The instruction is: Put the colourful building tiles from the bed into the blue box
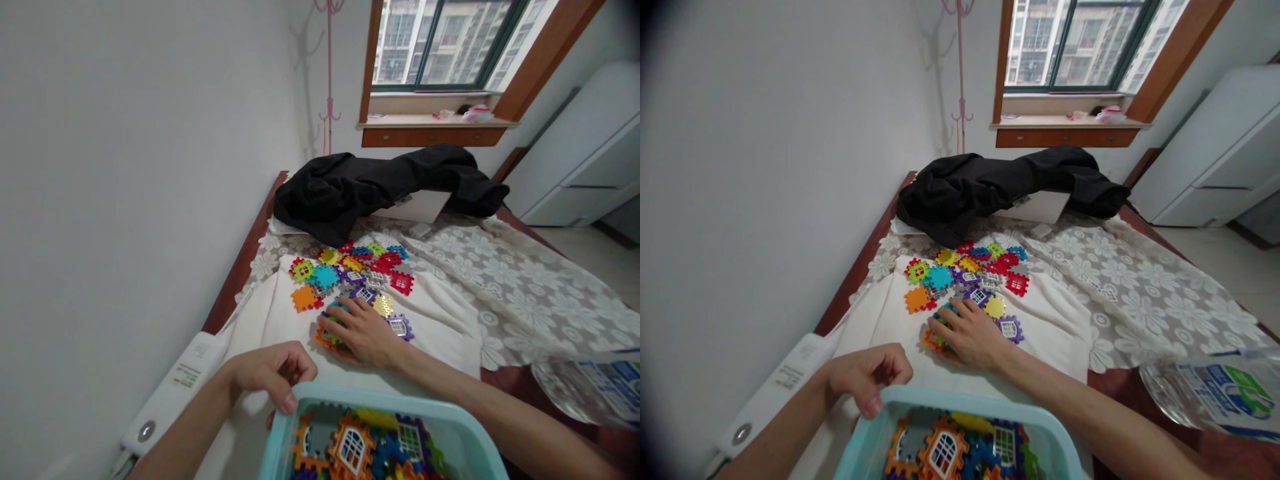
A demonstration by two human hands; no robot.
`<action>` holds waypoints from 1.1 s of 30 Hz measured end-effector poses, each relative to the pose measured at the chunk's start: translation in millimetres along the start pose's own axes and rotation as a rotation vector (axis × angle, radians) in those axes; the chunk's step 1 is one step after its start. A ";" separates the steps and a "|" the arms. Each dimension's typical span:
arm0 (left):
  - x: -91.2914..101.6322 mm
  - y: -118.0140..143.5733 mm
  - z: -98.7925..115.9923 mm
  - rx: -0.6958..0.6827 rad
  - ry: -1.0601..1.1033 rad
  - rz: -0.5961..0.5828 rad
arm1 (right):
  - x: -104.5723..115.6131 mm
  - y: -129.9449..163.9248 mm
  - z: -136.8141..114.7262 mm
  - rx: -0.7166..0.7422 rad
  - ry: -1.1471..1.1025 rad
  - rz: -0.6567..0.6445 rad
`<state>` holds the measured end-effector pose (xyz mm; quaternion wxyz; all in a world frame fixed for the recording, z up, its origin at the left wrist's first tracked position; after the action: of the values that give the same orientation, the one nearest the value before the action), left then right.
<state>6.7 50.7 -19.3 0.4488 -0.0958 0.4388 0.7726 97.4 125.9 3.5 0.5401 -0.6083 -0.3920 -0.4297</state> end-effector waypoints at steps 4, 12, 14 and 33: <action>-0.7 0.2 1.0 0.002 -0.005 0.001 | 0.3 0.8 -8.9 0.108 0.007 0.020; -0.7 0.6 0.0 -0.028 0.036 -0.004 | 0.2 -2.3 -5.4 0.040 -0.054 -0.041; -0.2 0.2 -0.8 -0.028 0.038 -0.003 | -1.8 -2.2 -8.5 0.070 -0.065 -0.063; 0.9 -0.5 -1.9 -0.030 0.042 -0.008 | 10.1 -7.0 -6.5 0.055 -0.011 -0.167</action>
<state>6.1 49.9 -21.2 0.4413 -0.1203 0.4360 0.7750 93.4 120.3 15.6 0.5168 -0.5609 -0.4559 -0.4588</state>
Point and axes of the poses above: each hand's wrist, its own y-axis away from the middle knuckle, its own x-axis out of the back of the hand, z = x × y, the point moved 9 cm from there along -y, towards the middle knuckle, and after that the axes turned 13 degrees about x, right-handed, at the moved point
